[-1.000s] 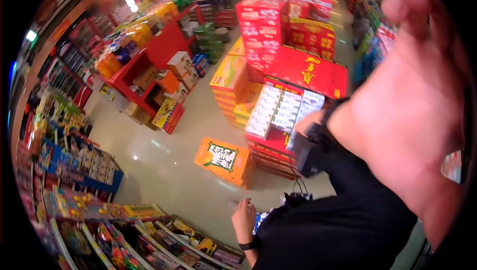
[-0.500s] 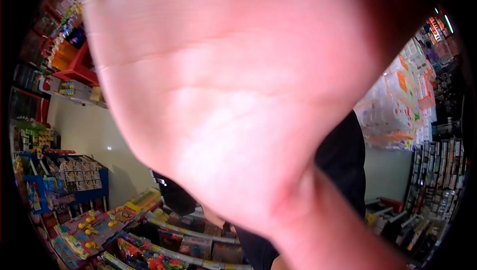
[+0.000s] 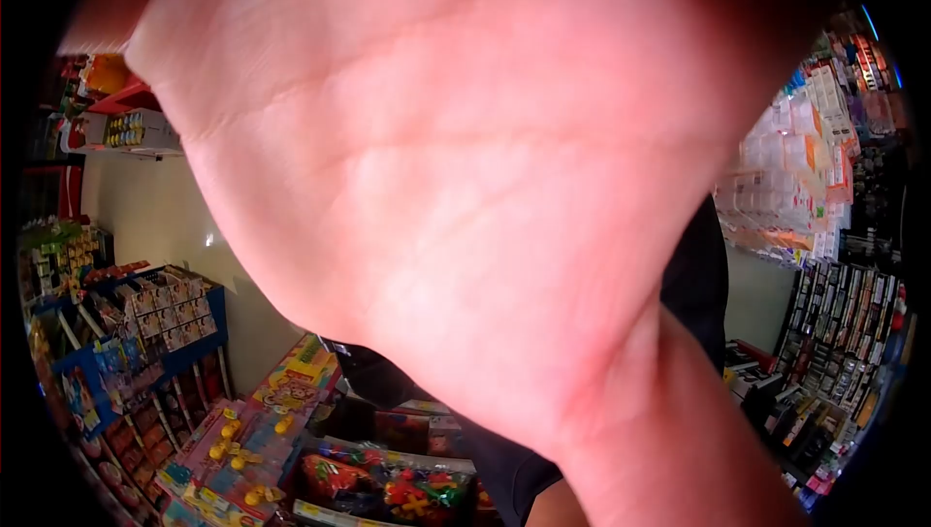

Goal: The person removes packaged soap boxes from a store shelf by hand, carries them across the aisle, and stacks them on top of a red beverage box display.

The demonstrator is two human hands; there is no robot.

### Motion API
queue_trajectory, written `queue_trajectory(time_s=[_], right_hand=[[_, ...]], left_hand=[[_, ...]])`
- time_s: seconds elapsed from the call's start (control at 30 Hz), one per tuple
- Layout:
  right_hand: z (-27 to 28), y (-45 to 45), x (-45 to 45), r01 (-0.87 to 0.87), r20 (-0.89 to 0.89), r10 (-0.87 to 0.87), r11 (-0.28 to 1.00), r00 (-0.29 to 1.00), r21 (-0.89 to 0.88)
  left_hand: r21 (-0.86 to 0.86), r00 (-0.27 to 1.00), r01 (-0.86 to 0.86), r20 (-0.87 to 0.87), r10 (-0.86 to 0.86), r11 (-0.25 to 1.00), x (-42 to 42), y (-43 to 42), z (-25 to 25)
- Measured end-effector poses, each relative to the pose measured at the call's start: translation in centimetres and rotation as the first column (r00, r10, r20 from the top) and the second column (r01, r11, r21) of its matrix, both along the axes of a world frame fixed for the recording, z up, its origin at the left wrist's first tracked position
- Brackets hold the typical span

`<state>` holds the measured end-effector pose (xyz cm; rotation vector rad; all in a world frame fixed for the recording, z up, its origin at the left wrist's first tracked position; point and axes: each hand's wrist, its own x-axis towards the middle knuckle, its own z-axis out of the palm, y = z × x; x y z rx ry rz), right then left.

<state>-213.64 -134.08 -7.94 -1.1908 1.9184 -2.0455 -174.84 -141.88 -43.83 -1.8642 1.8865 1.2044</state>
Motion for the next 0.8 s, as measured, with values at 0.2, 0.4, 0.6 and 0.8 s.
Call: queue_trajectory(time_s=[0.2, 0.4, 0.6, 0.8], right_hand=[[0.5, -10.2, -1.0, -0.070, 0.011, 0.070, 0.998, 0.997, 0.008], [1.0, -18.3, 0.7, -0.149, 0.016, 0.149, 0.989, 0.989, -0.009], [1.1, -24.5, 3.7, -0.214, -0.010, 0.214, 0.976, 0.977, -0.035], [2.7, -29.0, 8.5, -0.276, -0.014, 0.276, 0.959, 0.961, -0.055]], left_hand=[[0.068, 0.999, -0.044, -0.009, 0.044, 0.997, 0.0, -9.1, -0.2], [0.111, 0.996, -0.081, -0.022, 0.084, 0.991, 1.8, -15.1, 0.0], [0.138, 0.993, -0.111, -0.032, 0.117, 0.984, 4.7, -19.4, -0.6], [0.158, 0.988, -0.146, -0.025, 0.152, 0.977, 9.6, -22.5, 0.0]])
